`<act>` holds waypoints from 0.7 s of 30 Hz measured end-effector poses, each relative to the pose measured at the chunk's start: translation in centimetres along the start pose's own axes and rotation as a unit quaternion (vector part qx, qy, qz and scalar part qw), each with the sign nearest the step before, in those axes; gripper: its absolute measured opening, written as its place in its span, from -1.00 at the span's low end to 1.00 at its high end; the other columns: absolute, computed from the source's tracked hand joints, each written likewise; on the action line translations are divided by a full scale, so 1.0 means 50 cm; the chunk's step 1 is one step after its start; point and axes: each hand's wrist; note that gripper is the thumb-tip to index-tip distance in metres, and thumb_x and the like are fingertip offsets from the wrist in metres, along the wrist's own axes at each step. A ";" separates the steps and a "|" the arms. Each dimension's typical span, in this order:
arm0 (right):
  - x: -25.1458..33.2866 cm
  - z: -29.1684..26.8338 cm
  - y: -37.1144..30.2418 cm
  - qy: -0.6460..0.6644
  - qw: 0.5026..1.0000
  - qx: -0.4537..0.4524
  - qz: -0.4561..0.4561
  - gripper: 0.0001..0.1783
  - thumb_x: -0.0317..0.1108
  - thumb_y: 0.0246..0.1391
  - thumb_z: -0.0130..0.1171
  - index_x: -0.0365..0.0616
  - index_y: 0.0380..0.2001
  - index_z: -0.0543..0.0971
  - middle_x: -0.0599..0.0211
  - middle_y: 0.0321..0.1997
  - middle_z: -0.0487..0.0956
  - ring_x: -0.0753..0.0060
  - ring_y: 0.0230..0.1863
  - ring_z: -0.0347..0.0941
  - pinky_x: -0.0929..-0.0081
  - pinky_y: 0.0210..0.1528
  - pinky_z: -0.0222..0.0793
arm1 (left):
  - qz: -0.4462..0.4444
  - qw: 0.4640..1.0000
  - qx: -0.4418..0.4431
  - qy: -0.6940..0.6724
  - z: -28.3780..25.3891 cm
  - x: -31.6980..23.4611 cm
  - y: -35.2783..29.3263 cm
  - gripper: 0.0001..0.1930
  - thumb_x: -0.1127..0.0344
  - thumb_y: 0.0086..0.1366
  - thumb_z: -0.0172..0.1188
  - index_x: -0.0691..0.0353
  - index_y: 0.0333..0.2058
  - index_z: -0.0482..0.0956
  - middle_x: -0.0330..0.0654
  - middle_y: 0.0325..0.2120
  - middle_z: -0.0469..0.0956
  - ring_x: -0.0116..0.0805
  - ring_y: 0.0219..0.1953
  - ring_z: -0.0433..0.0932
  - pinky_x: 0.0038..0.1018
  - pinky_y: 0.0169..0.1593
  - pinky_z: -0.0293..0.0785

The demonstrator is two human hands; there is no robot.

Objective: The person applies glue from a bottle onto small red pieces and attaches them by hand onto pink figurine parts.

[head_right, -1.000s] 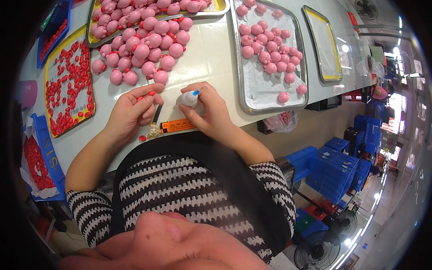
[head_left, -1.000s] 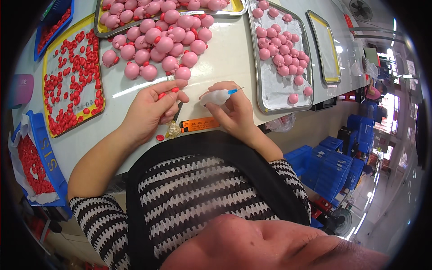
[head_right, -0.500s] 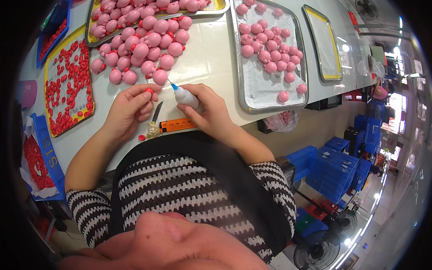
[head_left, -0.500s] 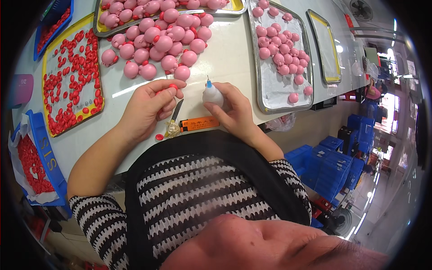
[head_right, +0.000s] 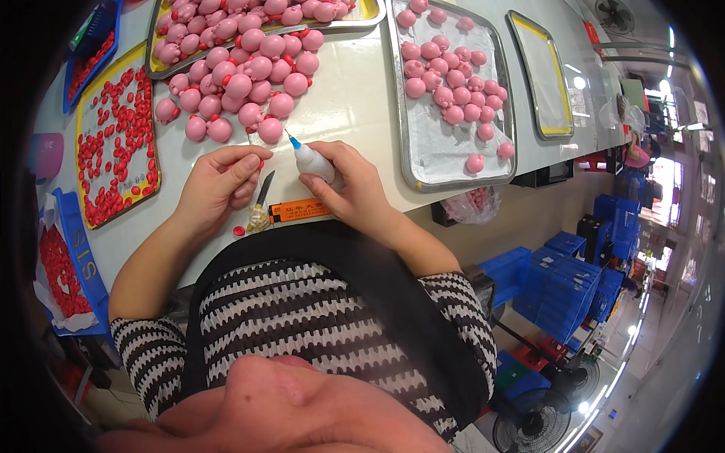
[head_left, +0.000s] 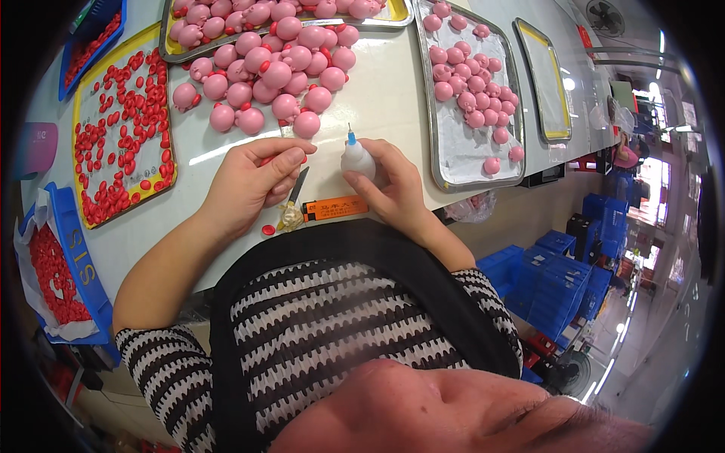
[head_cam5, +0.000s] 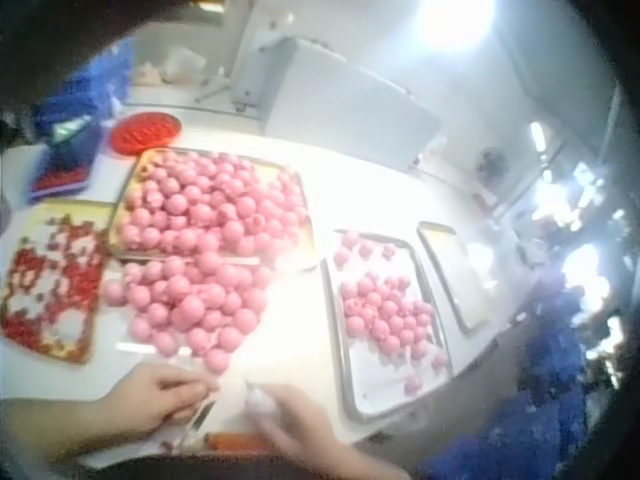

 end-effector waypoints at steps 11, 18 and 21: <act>-0.013 0.001 0.001 0.016 1.000 0.004 0.011 -0.60 -0.55 -0.02 0.16 -0.30 -0.07 0.36 0.31 -0.20 0.43 0.56 -0.19 0.38 0.64 -0.15 0.30 | 0.034 0.999 -0.031 -0.004 0.000 0.009 0.007 -0.83 0.36 0.27 0.04 0.33 -0.22 0.45 -0.26 -0.50 0.43 -0.67 -0.64 0.19 -0.73 -0.60 0.04; -0.015 -0.002 0.003 0.011 1.000 0.011 0.015 -0.60 -0.55 -0.02 0.17 -0.31 -0.07 0.36 0.31 -0.21 0.43 0.56 -0.20 0.38 0.64 -0.15 0.29 | 0.065 0.993 -0.019 -0.100 -0.022 0.013 0.012 -0.85 0.33 0.29 0.01 0.30 -0.28 0.45 -0.28 -0.50 0.42 -0.69 -0.64 0.18 -0.74 -0.61 0.06; -0.016 0.000 0.004 0.015 1.000 0.007 0.012 -0.61 -0.56 -0.02 0.16 -0.31 -0.08 0.36 0.31 -0.21 0.42 0.57 -0.19 0.37 0.65 -0.15 0.28 | 0.033 0.997 -0.024 -0.071 -0.016 0.010 0.012 -0.83 0.35 0.29 0.02 0.32 -0.23 0.48 -0.29 -0.51 0.42 -0.68 -0.63 0.19 -0.73 -0.60 0.06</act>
Point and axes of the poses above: each hand's wrist, its own y-axis towards the middle knuckle, its own z-axis out of the palm, x = y × z
